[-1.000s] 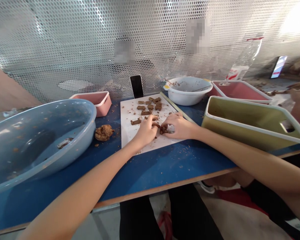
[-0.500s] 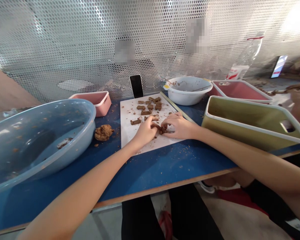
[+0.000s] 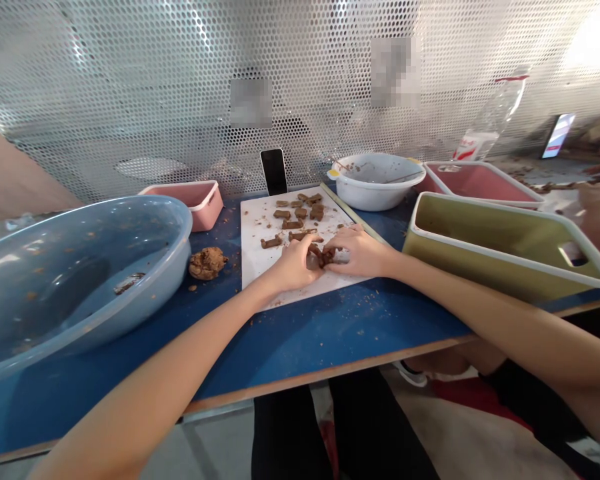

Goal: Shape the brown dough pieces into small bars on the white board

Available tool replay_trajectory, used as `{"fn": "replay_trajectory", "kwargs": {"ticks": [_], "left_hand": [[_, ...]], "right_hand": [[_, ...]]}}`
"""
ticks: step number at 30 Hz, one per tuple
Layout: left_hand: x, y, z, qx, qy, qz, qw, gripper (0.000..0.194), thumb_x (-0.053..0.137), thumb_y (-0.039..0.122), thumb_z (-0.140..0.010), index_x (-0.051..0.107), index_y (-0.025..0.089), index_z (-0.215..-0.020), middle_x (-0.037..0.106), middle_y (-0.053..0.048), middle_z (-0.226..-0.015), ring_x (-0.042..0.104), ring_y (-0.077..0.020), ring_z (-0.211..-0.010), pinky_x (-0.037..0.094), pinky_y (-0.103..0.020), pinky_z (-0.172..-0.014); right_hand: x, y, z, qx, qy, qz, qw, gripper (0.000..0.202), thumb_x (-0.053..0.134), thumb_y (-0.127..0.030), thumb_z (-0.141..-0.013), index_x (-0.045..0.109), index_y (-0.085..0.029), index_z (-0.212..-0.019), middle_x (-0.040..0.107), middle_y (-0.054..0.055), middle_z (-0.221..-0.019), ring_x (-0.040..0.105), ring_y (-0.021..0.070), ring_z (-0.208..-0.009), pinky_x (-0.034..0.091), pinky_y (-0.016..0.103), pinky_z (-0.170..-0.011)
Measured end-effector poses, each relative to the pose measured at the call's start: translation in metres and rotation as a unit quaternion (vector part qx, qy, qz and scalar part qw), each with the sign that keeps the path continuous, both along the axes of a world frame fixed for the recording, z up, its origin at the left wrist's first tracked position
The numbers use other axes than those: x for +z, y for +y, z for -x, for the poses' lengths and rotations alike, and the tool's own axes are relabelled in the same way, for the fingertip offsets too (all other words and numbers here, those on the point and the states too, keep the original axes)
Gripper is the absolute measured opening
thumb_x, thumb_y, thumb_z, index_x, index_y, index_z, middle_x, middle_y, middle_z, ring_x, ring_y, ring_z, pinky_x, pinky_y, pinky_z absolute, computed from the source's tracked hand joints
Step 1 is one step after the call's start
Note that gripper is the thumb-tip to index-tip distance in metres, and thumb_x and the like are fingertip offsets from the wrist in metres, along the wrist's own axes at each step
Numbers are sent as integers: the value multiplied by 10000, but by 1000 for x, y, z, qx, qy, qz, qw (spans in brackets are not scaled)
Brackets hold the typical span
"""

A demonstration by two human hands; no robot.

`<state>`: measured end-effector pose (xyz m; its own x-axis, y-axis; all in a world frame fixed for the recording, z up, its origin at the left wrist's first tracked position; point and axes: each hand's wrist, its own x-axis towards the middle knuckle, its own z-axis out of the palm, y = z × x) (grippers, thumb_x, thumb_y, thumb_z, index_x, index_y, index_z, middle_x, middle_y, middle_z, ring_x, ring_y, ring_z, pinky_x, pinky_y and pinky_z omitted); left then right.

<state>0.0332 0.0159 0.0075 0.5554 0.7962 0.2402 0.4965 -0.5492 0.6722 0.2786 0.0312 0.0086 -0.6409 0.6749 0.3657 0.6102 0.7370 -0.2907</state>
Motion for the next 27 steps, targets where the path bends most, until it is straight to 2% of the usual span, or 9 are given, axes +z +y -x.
{"fn": "replay_trajectory", "kwargs": {"ticks": [8, 19, 24, 27], "left_hand": [[-3, 4, 1, 5, 10, 20, 1000, 686, 793, 218, -872, 565, 166, -1517, 790, -152, -1160, 747, -360, -1126, 606, -565, -1011], [-14, 6, 5, 28, 14, -50, 998, 676, 805, 276, -914, 589, 227, -1553, 690, -177, -1291, 697, -392, -1238, 603, -591, -1056], [-16, 8, 5, 18, 7, -49, 999, 661, 781, 290, -946, 562, 213, -1566, 689, -198, -1344, 694, -394, -1272, 598, -604, -1083], [-17, 8, 5, 13, -5, -39, 999, 665, 775, 262, -944, 553, 217, -1569, 696, -194, -1344, 702, -390, -1275, 594, -619, -1099]], "right_hand": [[2, 1, 0, 3, 10, 12, 1000, 201, 829, -407, -918, 858, -242, -1028, 844, 59, -994, 754, 286, -1033, 478, 454, -1009], [0, 7, -3, 13, 37, 24, 999, 239, 871, -463, -898, 872, -267, -1033, 856, 57, -1007, 782, 289, -1009, 550, 456, -993], [2, 7, -5, 18, 43, 36, 998, 286, 928, -457, -831, 875, -271, -1041, 859, 53, -1016, 789, 285, -996, 568, 438, -989], [2, 7, -5, 14, 43, 36, 998, 268, 906, -423, -832, 873, -262, -1044, 862, 53, -1019, 795, 284, -988, 573, 433, -981]]}}
